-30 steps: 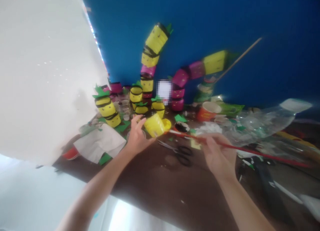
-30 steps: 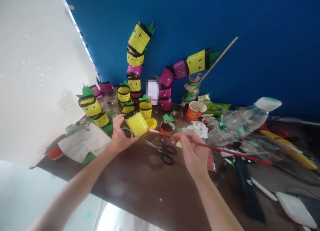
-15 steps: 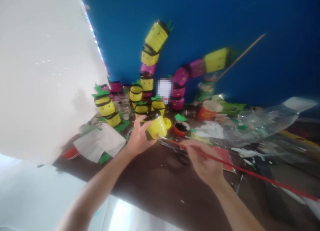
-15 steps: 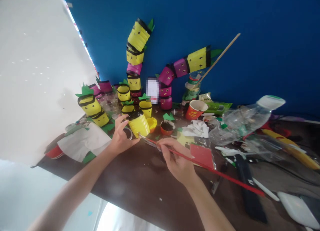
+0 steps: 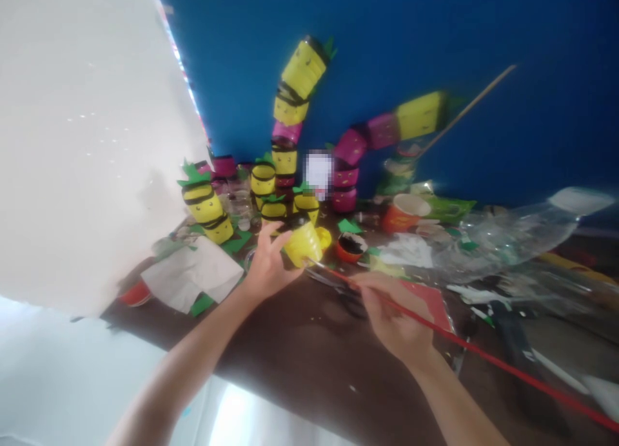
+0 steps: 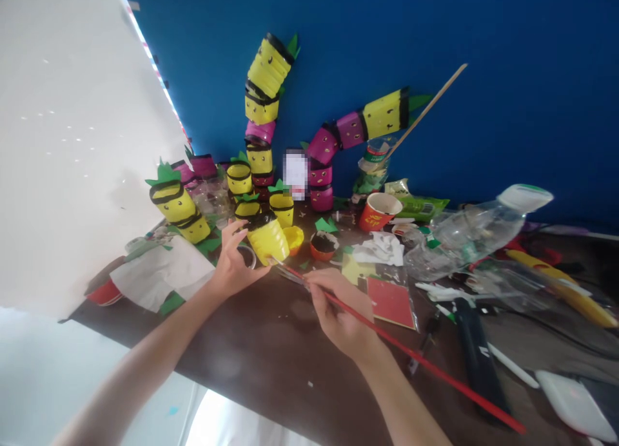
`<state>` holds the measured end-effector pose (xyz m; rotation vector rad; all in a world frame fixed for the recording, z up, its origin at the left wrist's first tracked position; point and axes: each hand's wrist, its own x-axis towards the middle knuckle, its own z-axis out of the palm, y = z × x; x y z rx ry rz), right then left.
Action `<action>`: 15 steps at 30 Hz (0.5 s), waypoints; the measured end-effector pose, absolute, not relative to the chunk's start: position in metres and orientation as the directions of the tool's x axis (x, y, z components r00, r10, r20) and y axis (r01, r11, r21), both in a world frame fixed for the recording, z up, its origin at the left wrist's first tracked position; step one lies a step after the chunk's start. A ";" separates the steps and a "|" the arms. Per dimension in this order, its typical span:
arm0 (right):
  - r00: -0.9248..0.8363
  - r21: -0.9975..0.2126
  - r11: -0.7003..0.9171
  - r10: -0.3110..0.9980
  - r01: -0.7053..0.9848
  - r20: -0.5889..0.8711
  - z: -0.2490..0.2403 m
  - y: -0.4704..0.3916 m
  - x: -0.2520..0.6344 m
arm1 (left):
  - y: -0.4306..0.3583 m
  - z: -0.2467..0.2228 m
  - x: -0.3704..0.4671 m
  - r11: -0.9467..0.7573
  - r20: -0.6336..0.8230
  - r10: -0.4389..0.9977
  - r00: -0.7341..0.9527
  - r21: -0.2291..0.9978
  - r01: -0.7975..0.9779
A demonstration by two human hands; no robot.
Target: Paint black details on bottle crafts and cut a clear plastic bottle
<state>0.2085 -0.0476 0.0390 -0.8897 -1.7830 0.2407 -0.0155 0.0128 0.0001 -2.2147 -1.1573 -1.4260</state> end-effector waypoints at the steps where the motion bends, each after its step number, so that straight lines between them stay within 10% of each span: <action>1: -0.123 -0.557 0.692 0.671 0.459 0.731 0.038 -0.048 0.210 | 0.013 0.000 -0.016 -0.641 0.852 0.486 0.196 0.194 0.743; 15: -0.195 -0.393 0.797 0.522 0.459 0.830 0.039 -0.050 0.207 | 0.013 0.002 -0.015 -0.624 0.849 0.491 0.194 0.188 0.758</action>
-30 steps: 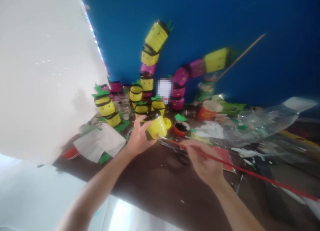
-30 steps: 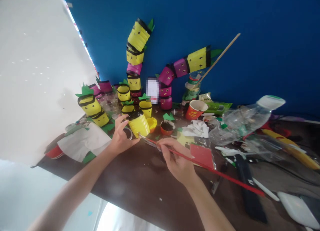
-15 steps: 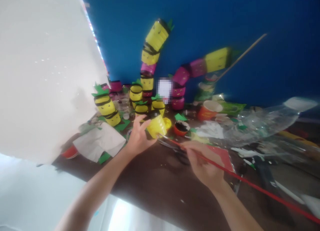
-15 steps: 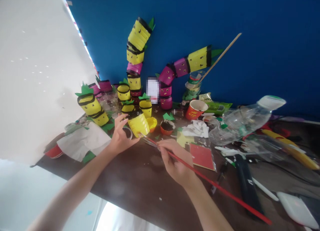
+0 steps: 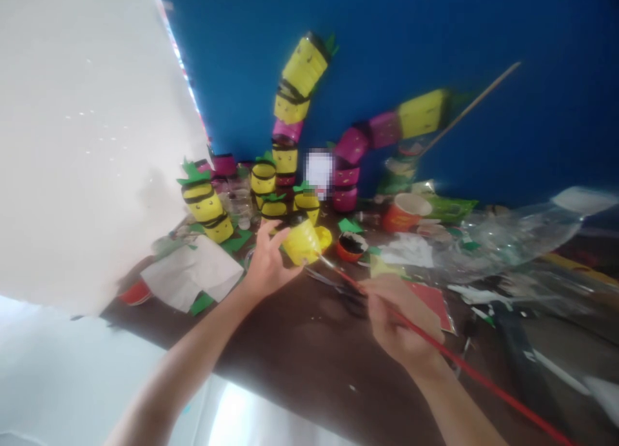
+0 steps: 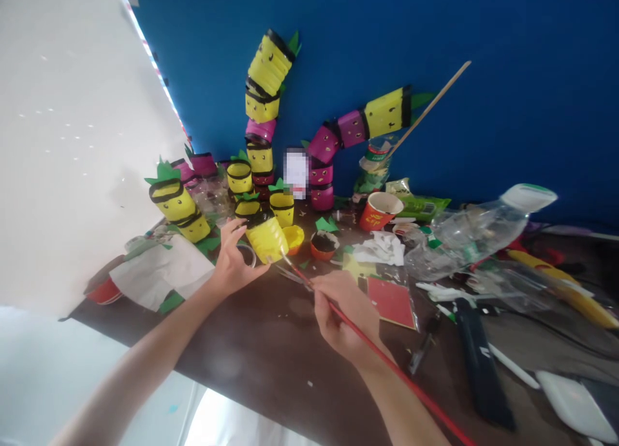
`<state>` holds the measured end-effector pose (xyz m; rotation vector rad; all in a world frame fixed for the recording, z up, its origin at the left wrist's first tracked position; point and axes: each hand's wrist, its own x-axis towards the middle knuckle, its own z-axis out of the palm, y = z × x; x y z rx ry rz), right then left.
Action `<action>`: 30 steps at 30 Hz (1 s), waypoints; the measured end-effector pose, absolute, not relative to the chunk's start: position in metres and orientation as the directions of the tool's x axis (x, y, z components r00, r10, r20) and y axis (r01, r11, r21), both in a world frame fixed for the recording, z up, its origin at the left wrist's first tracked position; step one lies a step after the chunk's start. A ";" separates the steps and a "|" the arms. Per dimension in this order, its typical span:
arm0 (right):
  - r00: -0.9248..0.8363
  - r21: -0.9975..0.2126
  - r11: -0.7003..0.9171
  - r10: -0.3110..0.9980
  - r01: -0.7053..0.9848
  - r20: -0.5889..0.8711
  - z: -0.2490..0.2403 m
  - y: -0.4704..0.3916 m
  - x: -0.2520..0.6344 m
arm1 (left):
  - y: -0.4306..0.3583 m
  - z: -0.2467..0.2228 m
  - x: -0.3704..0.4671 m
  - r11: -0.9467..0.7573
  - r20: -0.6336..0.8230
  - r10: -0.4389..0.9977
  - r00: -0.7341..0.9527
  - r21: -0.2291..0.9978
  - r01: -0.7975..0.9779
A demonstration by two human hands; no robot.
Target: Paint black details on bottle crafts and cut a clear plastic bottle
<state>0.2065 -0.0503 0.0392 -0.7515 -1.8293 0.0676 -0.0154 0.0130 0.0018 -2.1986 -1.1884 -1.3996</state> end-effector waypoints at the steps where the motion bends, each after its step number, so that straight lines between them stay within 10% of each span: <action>1: -0.191 -0.403 0.801 0.523 0.443 0.830 0.039 -0.050 0.207 | 0.013 0.002 -0.016 -0.622 0.848 0.494 0.190 0.192 0.759; 30: -0.278 -0.378 0.790 0.547 0.482 0.789 0.038 -0.050 0.202 | 0.011 0.003 -0.014 -0.630 0.864 0.465 0.194 0.169 0.758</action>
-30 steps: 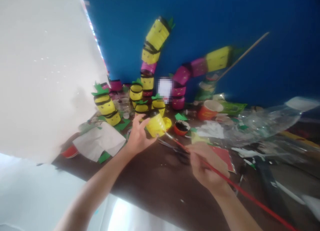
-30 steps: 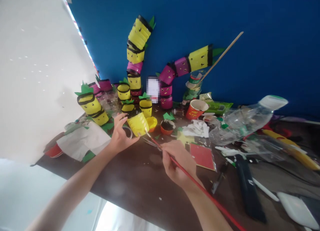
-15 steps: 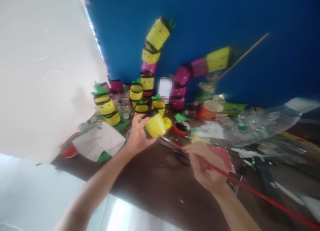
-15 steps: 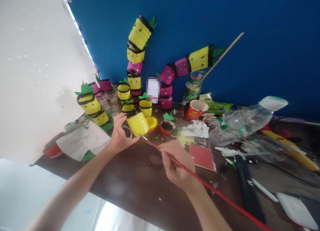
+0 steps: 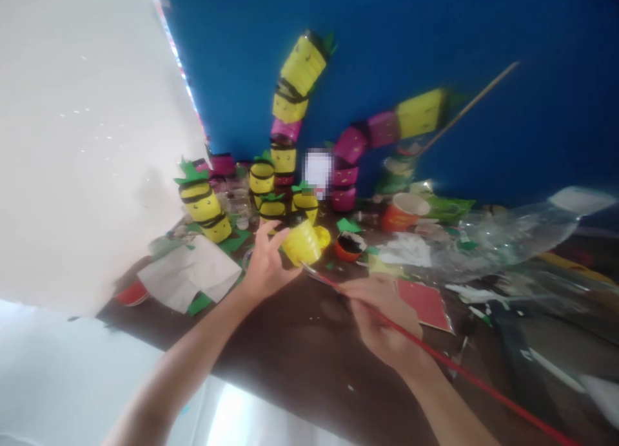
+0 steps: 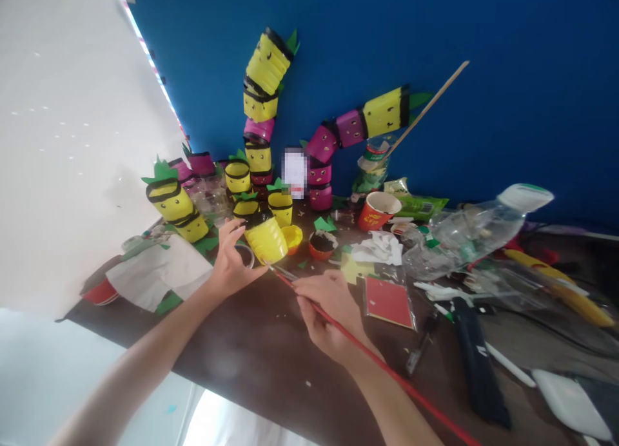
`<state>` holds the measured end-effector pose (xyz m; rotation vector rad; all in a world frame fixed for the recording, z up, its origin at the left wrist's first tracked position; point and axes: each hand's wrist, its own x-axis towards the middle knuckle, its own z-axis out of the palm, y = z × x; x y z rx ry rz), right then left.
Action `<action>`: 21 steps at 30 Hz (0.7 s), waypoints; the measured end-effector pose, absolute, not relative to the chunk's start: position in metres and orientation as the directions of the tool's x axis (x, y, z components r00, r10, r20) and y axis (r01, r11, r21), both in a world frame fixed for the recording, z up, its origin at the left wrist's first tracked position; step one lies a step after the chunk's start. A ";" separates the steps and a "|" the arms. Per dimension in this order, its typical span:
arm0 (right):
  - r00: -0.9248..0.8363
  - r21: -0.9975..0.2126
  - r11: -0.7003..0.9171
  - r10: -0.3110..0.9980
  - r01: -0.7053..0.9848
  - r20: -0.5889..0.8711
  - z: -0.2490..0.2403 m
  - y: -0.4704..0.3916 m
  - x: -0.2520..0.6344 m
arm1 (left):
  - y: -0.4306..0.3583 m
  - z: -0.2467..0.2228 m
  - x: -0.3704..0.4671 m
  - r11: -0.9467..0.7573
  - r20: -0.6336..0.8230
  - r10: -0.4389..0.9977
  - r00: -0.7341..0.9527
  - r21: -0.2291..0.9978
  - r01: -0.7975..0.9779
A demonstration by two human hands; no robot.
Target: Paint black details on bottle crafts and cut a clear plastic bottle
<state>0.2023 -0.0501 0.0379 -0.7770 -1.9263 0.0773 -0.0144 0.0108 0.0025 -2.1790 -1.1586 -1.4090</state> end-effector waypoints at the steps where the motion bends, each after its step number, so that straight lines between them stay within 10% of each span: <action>1: -0.286 -0.368 0.785 0.550 0.499 0.785 0.038 -0.051 0.202 | 0.011 0.002 -0.014 -0.631 0.862 0.468 0.193 0.173 0.757; 21: -0.111 -0.494 0.743 0.596 0.452 0.795 0.033 -0.049 0.208 | 0.008 0.004 -0.013 -0.598 0.837 0.523 0.159 0.228 0.768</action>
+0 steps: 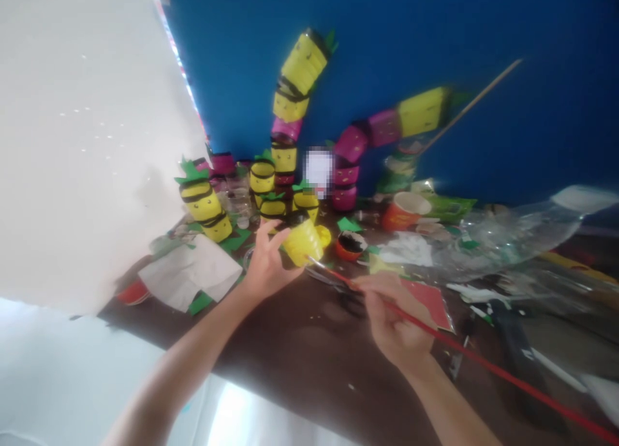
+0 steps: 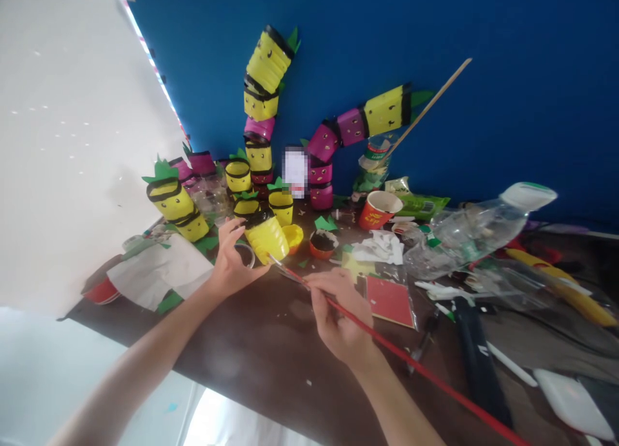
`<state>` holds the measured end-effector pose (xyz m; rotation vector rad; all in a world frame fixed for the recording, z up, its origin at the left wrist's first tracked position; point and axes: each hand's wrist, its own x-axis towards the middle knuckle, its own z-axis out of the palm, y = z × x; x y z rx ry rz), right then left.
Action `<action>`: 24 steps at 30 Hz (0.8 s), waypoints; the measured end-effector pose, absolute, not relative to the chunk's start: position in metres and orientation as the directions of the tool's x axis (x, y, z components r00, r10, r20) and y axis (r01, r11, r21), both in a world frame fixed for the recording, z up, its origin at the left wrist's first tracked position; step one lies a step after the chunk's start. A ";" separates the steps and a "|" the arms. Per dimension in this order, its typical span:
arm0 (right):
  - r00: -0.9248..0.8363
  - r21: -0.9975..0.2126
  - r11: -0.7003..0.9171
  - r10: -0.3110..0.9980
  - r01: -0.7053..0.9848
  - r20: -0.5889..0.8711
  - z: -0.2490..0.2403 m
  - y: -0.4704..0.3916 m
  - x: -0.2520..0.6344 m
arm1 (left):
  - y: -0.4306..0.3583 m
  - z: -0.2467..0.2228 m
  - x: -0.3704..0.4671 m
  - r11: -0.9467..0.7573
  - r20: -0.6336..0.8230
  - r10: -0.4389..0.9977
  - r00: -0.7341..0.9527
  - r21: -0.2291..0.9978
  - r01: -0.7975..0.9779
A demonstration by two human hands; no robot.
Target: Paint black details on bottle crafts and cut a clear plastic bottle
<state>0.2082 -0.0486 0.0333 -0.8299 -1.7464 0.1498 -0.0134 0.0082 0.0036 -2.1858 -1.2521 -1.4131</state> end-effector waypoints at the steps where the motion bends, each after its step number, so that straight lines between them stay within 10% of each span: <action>1: -0.096 -0.508 0.727 0.610 0.461 0.787 0.033 -0.048 0.209 | 0.008 0.004 -0.013 -0.594 0.834 0.530 0.153 0.236 0.769; 16: 0.026 -0.524 0.708 0.583 0.473 0.812 0.032 -0.045 0.214 | 0.008 0.004 -0.012 -0.617 0.844 0.516 0.143 0.251 0.746; 24: -0.282 -0.323 0.795 0.512 0.513 0.812 0.037 -0.052 0.203 | 0.009 0.004 -0.013 -0.612 0.843 0.501 0.195 0.186 0.769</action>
